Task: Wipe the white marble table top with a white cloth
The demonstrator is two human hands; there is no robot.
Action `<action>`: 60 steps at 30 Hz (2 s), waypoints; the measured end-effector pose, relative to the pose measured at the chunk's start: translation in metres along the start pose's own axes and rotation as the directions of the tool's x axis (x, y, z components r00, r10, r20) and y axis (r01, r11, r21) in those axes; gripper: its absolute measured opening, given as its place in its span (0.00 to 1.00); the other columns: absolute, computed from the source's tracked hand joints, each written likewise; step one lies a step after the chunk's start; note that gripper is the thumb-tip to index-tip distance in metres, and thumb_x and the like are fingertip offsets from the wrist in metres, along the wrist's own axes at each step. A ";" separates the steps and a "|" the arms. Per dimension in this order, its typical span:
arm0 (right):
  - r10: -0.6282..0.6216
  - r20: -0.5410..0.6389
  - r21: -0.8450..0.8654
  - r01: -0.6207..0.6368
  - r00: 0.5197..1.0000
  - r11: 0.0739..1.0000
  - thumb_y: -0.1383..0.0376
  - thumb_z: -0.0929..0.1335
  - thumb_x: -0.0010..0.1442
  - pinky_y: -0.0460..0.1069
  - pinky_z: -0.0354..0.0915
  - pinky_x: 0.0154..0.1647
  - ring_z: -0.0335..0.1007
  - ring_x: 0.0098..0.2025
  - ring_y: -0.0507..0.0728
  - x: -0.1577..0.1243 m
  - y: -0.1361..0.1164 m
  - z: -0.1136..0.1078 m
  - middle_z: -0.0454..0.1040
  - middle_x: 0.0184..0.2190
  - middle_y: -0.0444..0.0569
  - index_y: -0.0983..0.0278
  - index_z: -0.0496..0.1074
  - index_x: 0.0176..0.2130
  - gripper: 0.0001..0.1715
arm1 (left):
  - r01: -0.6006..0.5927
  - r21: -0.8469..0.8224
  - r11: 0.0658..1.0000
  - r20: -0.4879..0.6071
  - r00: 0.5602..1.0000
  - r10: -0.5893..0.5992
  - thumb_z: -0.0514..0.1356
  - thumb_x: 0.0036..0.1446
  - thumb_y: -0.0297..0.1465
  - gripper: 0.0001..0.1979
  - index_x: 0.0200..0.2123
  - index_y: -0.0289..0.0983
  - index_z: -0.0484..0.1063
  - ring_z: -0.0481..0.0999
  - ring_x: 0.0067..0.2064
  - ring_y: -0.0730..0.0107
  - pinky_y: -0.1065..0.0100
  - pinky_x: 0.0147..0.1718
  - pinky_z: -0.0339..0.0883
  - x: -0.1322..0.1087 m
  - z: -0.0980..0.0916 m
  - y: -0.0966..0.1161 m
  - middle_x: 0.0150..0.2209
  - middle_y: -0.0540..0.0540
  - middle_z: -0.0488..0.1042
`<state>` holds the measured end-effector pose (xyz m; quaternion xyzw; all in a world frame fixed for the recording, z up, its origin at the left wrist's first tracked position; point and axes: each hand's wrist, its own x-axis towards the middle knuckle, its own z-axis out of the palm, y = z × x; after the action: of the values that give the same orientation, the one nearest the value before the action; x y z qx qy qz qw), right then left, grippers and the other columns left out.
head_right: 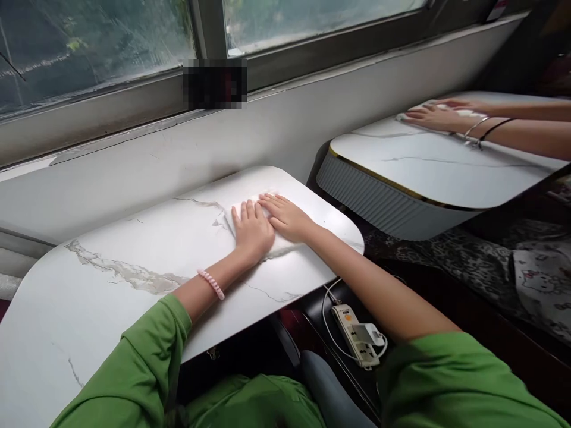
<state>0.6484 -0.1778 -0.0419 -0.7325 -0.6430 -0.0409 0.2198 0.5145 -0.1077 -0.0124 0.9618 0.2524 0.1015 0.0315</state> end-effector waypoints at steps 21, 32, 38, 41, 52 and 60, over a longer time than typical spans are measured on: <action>0.162 -0.011 -0.110 -0.162 0.987 0.981 0.65 0.56 0.57 0.63 0.55 0.63 0.56 0.65 0.61 -0.088 0.012 -0.042 0.64 0.62 0.55 0.62 0.60 0.58 0.30 | -0.164 -0.139 0.977 0.035 0.985 0.170 0.41 0.65 0.34 0.29 0.64 0.24 0.53 0.47 0.68 0.52 0.49 0.66 0.35 -0.026 0.003 0.076 0.67 0.34 0.53; 0.107 -0.035 -0.041 -0.108 0.994 0.993 0.66 0.56 0.55 0.64 0.56 0.61 0.58 0.63 0.63 0.017 0.071 -0.015 0.66 0.60 0.55 0.63 0.61 0.57 0.30 | -0.034 -0.127 0.991 0.010 0.999 0.035 0.42 0.64 0.31 0.27 0.63 0.25 0.55 0.49 0.68 0.54 0.51 0.66 0.35 0.070 0.018 0.036 0.66 0.34 0.55; 0.032 -0.027 -0.032 -0.033 0.999 0.999 0.67 0.57 0.53 0.63 0.60 0.58 0.63 0.59 0.65 0.101 0.114 0.008 0.69 0.58 0.55 0.63 0.64 0.54 0.29 | 0.079 -0.086 0.993 -0.004 0.997 -0.079 0.42 0.64 0.30 0.25 0.62 0.29 0.58 0.51 0.67 0.56 0.52 0.66 0.36 0.140 0.027 0.001 0.65 0.36 0.57; 0.034 -0.014 -0.031 -0.035 0.999 0.999 0.66 0.57 0.54 0.61 0.62 0.56 0.66 0.56 0.66 0.127 0.124 0.012 0.71 0.55 0.55 0.64 0.65 0.54 0.28 | 0.086 -0.061 0.994 -0.013 0.996 -0.087 0.42 0.64 0.30 0.24 0.61 0.32 0.59 0.56 0.64 0.58 0.52 0.65 0.39 0.165 0.032 -0.012 0.62 0.39 0.62; 0.119 0.032 -0.040 -0.117 0.992 0.992 0.66 0.56 0.57 0.62 0.54 0.63 0.55 0.65 0.63 0.062 0.113 -0.007 0.61 0.63 0.60 0.67 0.60 0.58 0.30 | 0.008 -0.121 0.993 0.022 1.000 -0.006 0.43 0.63 0.29 0.25 0.62 0.31 0.57 0.45 0.69 0.55 0.49 0.66 0.30 0.133 0.036 0.021 0.65 0.38 0.55; 0.118 -0.022 -0.031 -0.119 0.993 0.992 0.65 0.55 0.60 0.62 0.50 0.66 0.51 0.67 0.60 -0.076 0.075 -0.032 0.59 0.65 0.53 0.52 0.52 0.65 0.35 | -0.115 -0.169 0.979 0.067 0.990 0.128 0.42 0.63 0.34 0.30 0.65 0.26 0.53 0.43 0.69 0.52 0.48 0.66 0.31 0.027 0.023 0.086 0.67 0.36 0.52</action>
<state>0.7142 -0.2656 -0.0590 -0.7723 -0.5955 -0.0454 0.2164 0.5838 -0.1691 -0.0204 0.9727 0.1823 0.0866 0.1143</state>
